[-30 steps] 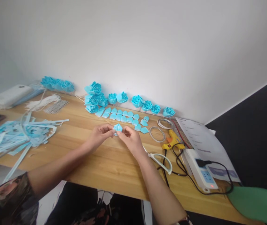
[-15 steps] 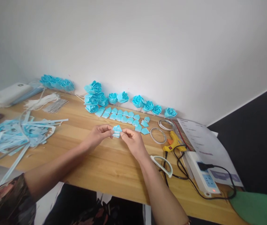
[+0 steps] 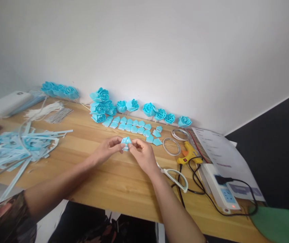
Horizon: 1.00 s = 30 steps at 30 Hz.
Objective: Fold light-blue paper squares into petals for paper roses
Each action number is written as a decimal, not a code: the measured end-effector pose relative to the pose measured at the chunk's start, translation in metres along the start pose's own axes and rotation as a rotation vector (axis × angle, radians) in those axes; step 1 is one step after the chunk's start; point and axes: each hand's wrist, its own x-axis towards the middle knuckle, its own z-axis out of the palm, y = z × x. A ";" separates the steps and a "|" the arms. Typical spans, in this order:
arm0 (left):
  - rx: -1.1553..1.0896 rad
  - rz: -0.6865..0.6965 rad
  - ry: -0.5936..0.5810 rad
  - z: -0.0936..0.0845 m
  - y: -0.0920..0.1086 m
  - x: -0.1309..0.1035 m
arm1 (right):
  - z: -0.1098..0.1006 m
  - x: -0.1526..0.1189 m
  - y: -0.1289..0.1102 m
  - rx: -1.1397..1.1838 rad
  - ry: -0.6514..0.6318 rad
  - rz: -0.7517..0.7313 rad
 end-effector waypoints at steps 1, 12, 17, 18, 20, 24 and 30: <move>-0.015 -0.003 0.006 0.000 -0.002 0.001 | 0.001 0.000 -0.001 -0.009 -0.009 -0.005; 0.009 -0.042 -0.012 -0.002 -0.008 0.003 | 0.003 -0.002 -0.007 -0.124 -0.033 -0.033; 0.075 -0.060 -0.006 -0.006 -0.006 0.003 | 0.001 -0.001 -0.003 -0.036 -0.066 0.000; 0.081 -0.062 -0.013 -0.007 -0.005 0.003 | 0.001 -0.001 -0.002 -0.022 -0.073 0.006; 0.089 -0.064 -0.025 -0.008 -0.005 0.004 | 0.000 -0.001 -0.001 0.004 -0.079 0.026; 0.087 -0.067 -0.013 -0.009 -0.004 0.004 | -0.001 0.000 0.000 0.067 -0.092 0.076; -0.004 -0.053 0.023 -0.006 -0.003 0.004 | -0.002 0.001 0.002 0.103 -0.090 0.066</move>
